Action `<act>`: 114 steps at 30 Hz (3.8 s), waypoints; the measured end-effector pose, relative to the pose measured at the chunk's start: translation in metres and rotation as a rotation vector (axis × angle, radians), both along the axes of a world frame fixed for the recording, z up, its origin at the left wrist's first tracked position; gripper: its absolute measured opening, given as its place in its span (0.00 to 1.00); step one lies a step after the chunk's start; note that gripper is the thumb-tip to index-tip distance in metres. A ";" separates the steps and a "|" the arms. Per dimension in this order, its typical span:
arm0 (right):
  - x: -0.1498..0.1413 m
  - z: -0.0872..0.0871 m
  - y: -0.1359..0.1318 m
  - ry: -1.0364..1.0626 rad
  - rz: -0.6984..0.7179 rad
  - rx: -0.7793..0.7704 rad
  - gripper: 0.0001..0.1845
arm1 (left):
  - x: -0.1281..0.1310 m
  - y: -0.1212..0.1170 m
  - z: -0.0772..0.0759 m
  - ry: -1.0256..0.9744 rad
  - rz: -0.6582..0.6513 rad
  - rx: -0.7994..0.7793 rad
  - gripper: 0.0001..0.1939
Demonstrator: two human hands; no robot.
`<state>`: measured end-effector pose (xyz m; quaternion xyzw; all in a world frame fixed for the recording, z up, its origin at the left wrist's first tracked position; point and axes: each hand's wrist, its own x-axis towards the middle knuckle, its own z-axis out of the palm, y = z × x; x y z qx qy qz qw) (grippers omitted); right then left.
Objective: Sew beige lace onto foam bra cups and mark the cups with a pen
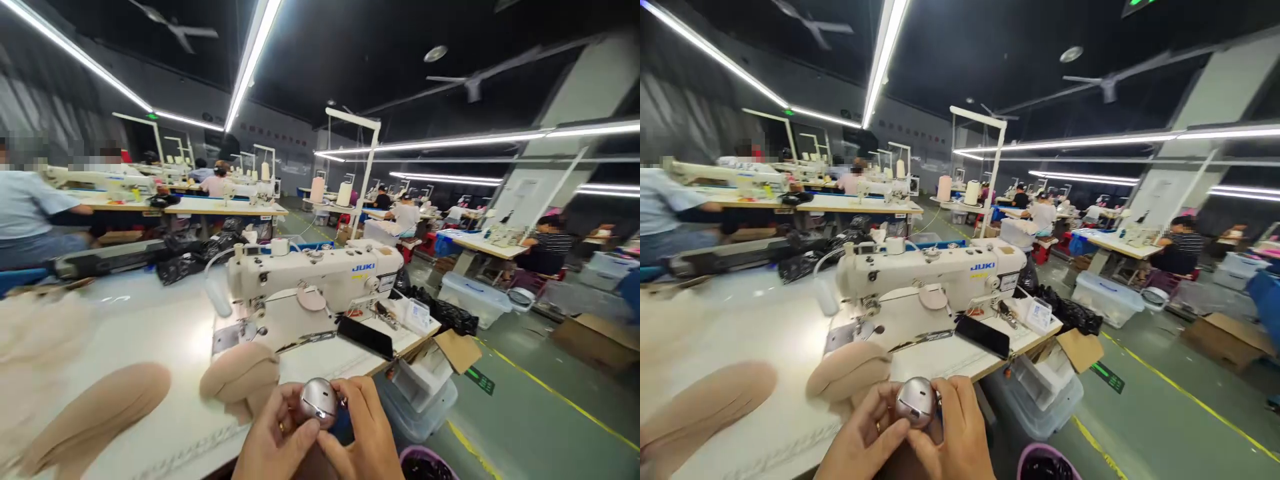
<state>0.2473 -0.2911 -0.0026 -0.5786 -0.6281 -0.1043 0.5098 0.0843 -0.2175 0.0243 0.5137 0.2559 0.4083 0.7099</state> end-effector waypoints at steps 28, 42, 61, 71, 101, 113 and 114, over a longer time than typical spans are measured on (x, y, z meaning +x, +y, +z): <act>-0.085 -0.008 0.001 0.601 0.483 -0.239 0.30 | -0.102 -0.012 -0.012 -0.051 -0.009 -0.235 0.27; -0.088 -0.015 0.004 1.025 0.514 -0.393 0.24 | -0.106 -0.014 -0.002 -0.185 -0.119 -0.548 0.25; -0.079 0.026 -0.001 0.288 0.420 -0.137 0.11 | -0.103 -0.019 -0.009 0.035 0.158 -0.197 0.28; -0.069 0.055 0.006 -0.250 0.499 -0.249 0.17 | -0.110 -0.019 -0.006 0.069 0.022 -0.245 0.26; -0.067 -0.013 0.003 0.940 0.652 -0.552 0.22 | -0.111 -0.013 0.006 -0.071 -0.058 -0.433 0.27; -0.078 -0.011 0.003 1.176 0.601 -0.524 0.20 | -0.117 -0.020 0.007 0.057 0.136 -0.156 0.19; -0.078 -0.012 0.003 1.172 0.579 -0.522 0.21 | -0.118 -0.021 0.010 0.057 0.156 -0.138 0.20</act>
